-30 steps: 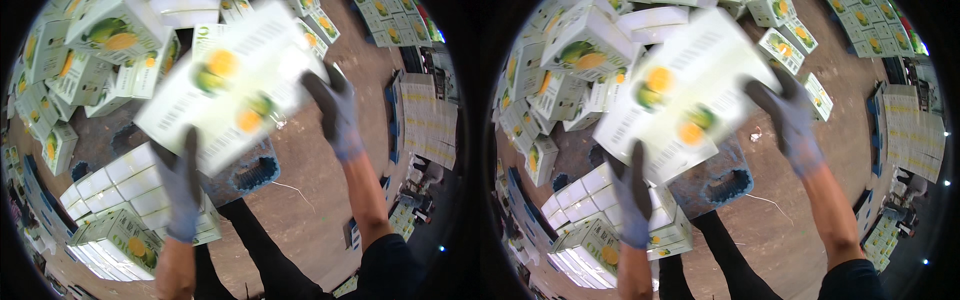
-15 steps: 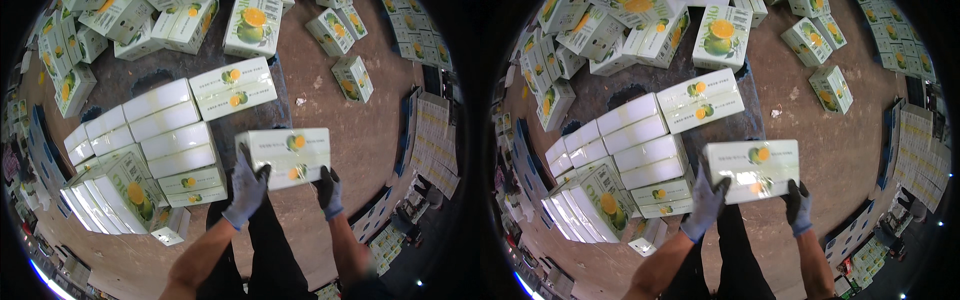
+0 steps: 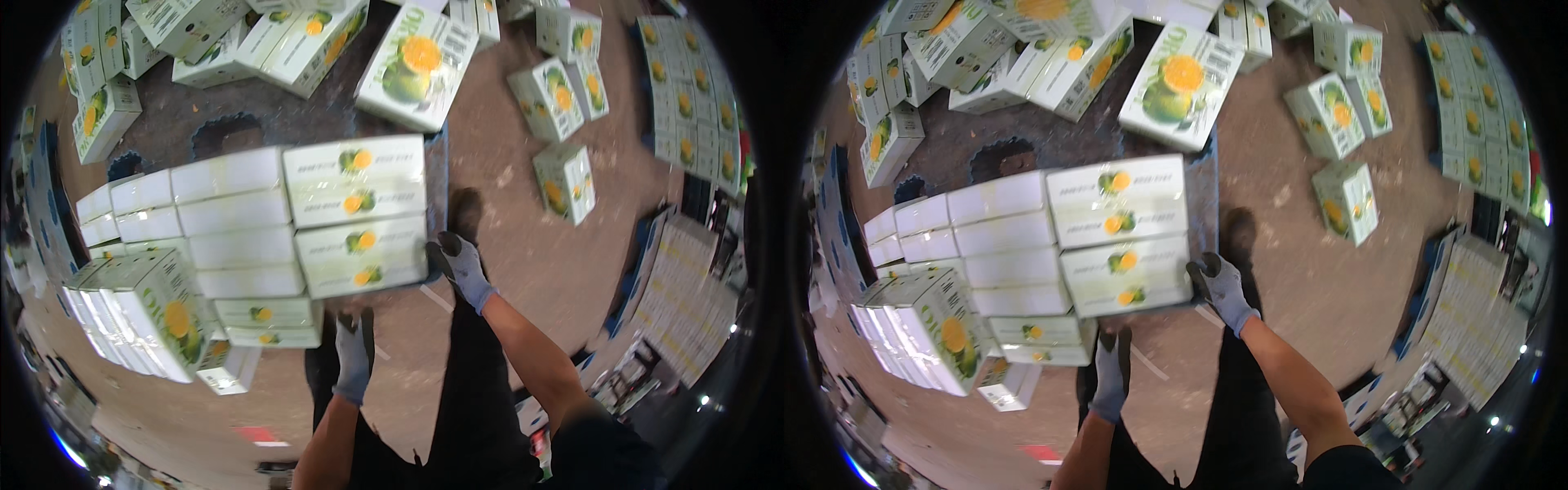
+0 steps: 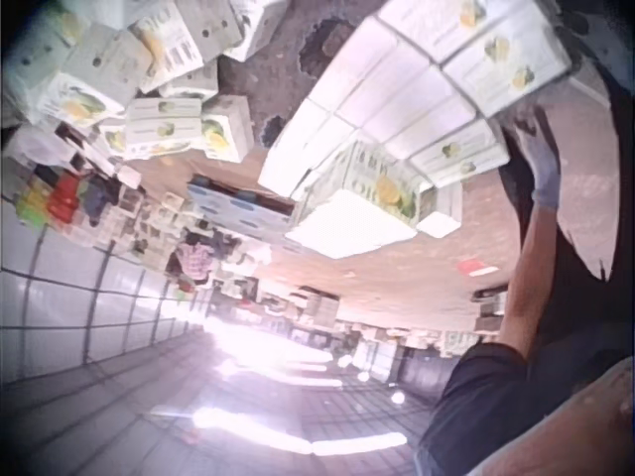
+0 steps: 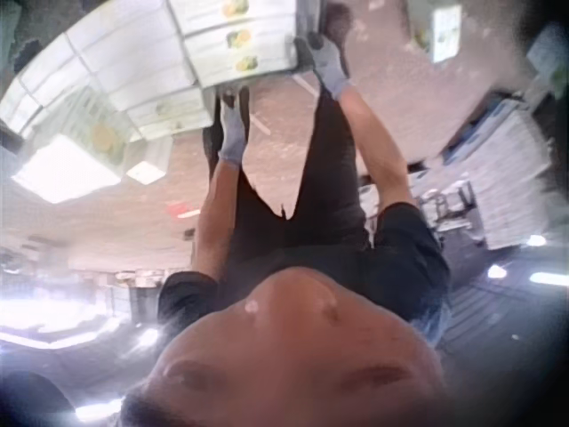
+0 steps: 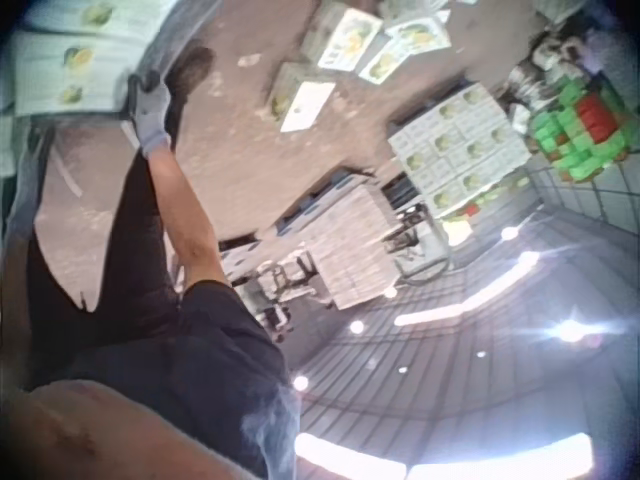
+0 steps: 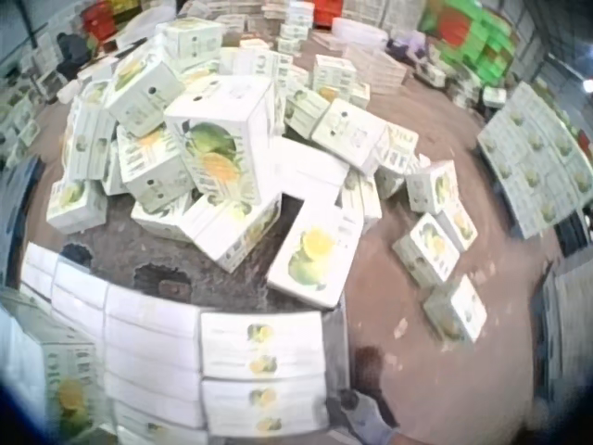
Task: The person assembles flat cardboard boxes into rectangular containers, then uses a handheld tape dispenser to seal the flaps. They repeatedly pick up boxes, fold them, apply tape, and stack the finished units on a blue pallet.
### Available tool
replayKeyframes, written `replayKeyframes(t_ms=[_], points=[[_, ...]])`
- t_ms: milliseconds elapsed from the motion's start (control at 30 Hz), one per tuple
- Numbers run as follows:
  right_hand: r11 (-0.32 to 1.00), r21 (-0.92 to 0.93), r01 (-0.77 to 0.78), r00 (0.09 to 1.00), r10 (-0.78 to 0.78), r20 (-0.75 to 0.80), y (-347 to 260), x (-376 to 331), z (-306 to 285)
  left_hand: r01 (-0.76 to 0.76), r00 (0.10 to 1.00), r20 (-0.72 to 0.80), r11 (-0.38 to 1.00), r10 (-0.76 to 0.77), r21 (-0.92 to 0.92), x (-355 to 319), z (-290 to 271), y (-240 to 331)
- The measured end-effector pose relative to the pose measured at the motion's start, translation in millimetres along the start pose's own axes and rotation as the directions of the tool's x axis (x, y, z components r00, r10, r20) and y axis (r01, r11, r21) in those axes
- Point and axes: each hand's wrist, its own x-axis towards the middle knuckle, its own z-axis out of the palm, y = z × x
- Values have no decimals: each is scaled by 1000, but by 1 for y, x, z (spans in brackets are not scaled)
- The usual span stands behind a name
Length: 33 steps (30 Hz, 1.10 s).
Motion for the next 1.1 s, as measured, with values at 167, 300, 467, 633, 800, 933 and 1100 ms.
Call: replayKeyframes(t_ms=[167, 300, 467, 633, 800, 933, 1100], points=[[487, -641, 593, 655, -755, 32, -166, 219, -109, 43, 999, -10, 980, -41, 194, -8, 142, 6], [354, -792, 498, 810, -515, 280, -285, 418, -117, 42, 999, 23, 949, -36, -313, 38, 254, 7], [15, -687, 726, 500, -698, 513, -201, 477, -147, -176, 958, -232, 984, 171, -3, 144, 344, 49], [905, -300, 301, 946, -243, 216, -128, 419, -210, -167, 962, -251, 960, 109, -224, 212, 371, 86], [972, 150, -180, 876, 89, 474, -179, 426, -226, 114, 979, 3, 532, -206, -839, 240, 378, 98], [782, -35, 623, 648, -490, 583, -195, 481, -195, -40, 995, -91, 700, -35, -713, 248, 379, 92], [945, 126, 301, 788, -321, 525, -159, 448, -221, -85, 995, -99, 743, 25, -664, 238, 382, 71]])
